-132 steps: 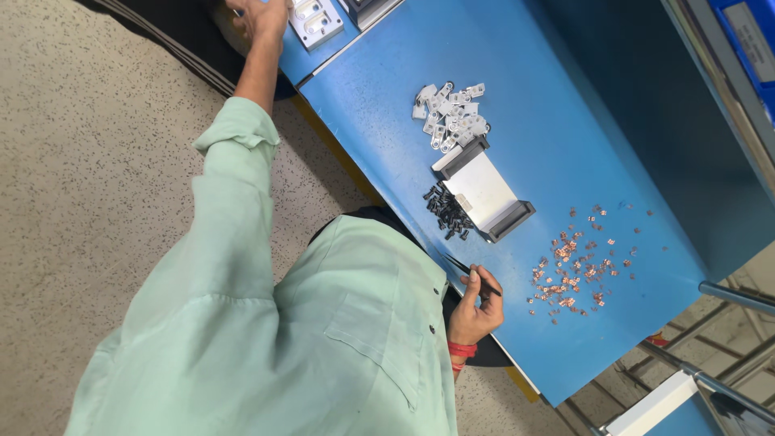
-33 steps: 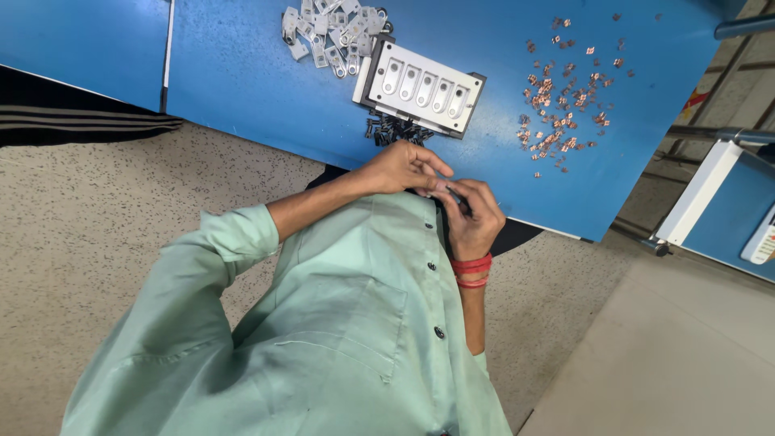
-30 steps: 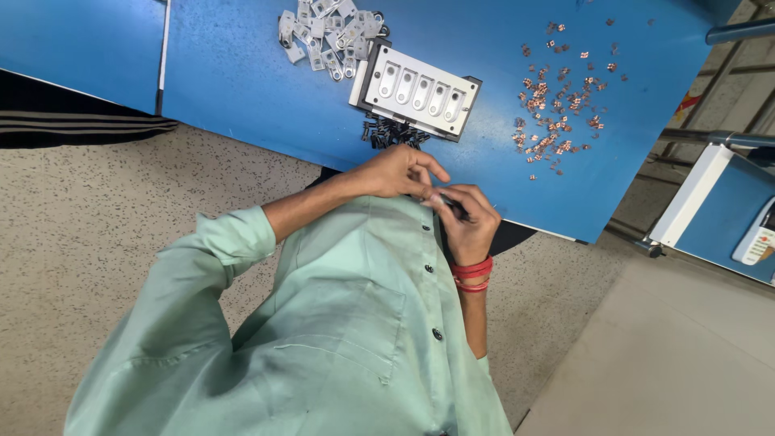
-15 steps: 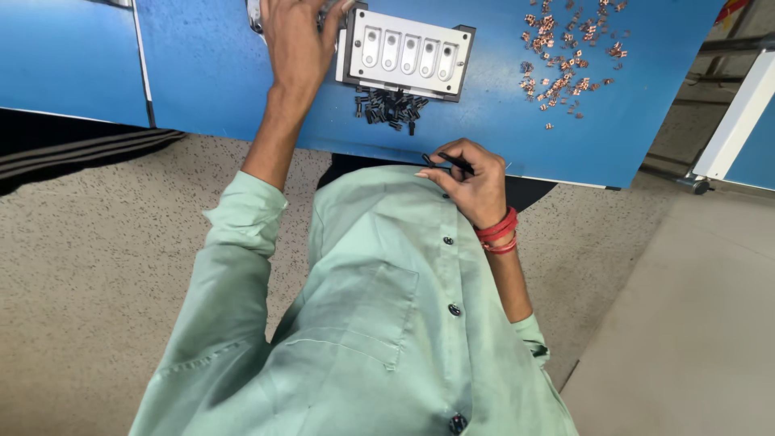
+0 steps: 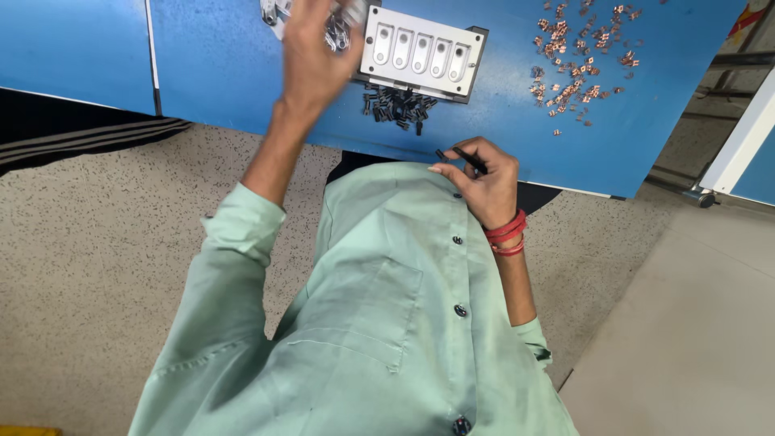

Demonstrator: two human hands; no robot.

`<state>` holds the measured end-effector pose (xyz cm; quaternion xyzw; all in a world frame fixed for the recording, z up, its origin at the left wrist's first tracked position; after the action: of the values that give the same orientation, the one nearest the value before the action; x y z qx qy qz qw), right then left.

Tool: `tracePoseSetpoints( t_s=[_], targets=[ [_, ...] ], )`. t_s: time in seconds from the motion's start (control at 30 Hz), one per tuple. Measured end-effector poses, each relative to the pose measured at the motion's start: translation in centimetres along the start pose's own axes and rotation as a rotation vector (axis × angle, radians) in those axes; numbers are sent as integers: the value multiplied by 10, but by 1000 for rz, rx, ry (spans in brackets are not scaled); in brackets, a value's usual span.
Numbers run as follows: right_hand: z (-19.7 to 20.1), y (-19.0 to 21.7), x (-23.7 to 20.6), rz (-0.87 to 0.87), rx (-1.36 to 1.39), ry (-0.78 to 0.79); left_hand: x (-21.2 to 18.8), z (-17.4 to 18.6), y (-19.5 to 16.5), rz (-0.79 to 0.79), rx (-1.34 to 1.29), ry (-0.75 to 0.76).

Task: The person assembles small electrical components by inserting metal pins into white plastic housings using tweezers. They repeatedly pick up housings and pins, insert the pins into slots, and place the assembled units into a tray.

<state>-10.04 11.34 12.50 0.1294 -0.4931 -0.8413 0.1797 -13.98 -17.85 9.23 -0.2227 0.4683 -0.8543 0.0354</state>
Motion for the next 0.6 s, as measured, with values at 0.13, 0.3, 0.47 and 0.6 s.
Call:
tracePoseSetpoints(
  t_s=[0.13, 0.3, 0.47, 0.6],
  targets=[
    [3, 2, 3, 21, 180, -98, -36, -40, -64, 63, -205, 292],
    [7, -5, 7, -64, 163, -185, -70, -82, -108, 88, -267, 541],
    [9, -12, -5, -117, 184, -242, -74, -88, -113, 101, -266, 536],
    [5, -19, -11, -114, 181, -213, -74, -86, -119, 84, -267, 581]
  ],
)
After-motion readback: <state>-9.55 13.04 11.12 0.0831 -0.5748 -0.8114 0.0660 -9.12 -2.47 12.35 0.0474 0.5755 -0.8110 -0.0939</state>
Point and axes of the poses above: each hand's wrist, its own x-axis towards the middle knuckle, its own z-axis out of the back of the hand, y = z × x, the point moved 9 cm from there along x, towards the middle knuckle, and after that the axes turned 8 degrees about z, right-handed, at the moved point
